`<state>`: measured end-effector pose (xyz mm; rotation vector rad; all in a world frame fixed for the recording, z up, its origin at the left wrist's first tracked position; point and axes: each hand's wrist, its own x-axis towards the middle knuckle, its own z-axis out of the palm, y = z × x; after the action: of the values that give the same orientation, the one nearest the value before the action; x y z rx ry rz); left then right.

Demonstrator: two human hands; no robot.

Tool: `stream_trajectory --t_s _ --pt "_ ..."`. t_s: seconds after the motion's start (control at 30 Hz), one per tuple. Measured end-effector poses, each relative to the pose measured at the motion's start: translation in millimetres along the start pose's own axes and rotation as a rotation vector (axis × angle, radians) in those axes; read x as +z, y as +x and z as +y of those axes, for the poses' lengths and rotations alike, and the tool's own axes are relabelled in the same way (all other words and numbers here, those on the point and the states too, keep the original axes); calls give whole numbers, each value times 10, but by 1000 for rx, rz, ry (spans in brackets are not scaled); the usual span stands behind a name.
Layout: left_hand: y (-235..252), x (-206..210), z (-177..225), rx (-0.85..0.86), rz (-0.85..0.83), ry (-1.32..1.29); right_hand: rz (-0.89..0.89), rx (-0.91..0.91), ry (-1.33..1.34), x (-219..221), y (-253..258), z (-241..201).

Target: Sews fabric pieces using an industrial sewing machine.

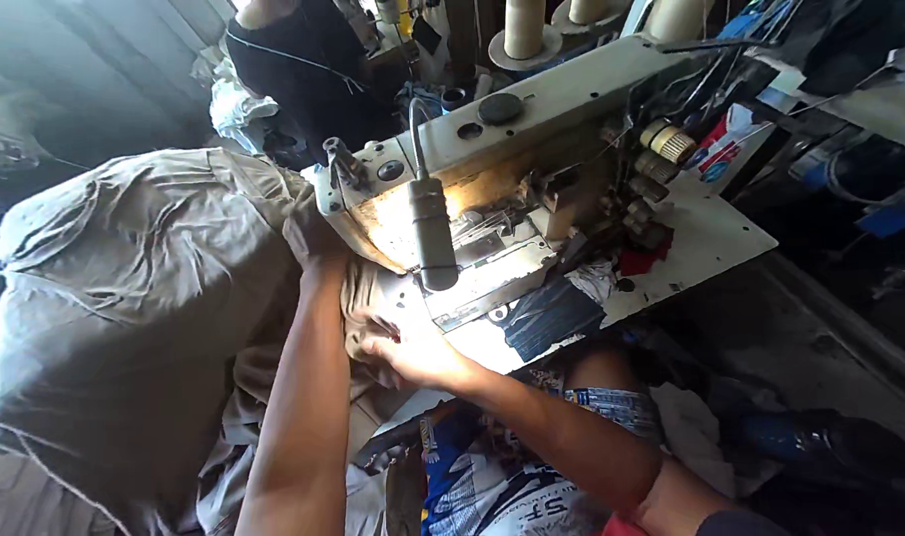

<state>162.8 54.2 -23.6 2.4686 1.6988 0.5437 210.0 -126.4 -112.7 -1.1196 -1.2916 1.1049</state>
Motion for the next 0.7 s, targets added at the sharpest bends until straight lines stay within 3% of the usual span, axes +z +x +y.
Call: stream_trajectory --t_s 0.03,0.07,0.17,0.23,0.37,0.47,0.57,0.7 --pt "-62 51 -247 159 240 -78 -82 -21 -17 10 -90 47" --pt "-208 27 -442 262 335 -174 -175 -35 -16 9 -220 116" --pt "-992 -117 -897 498 361 -400 -378 32 33 -98 -662 369" --pt "-1561 -56 -1146 595 349 -555 -354 120 101 -239 -926 500" --pt "-2317 139 -1244 634 197 -693 -109 158 95 -559 -1182 574" --pt "-2554 347 -1239 609 174 -641 29 143 -112 -722 -1151 549" --pt "-2633 459 -1191 602 188 -622 16 15 -330 -800 -1073 435" --pt "-2682 461 -1142 619 212 -610 6 -64 -331 -733 -925 223"
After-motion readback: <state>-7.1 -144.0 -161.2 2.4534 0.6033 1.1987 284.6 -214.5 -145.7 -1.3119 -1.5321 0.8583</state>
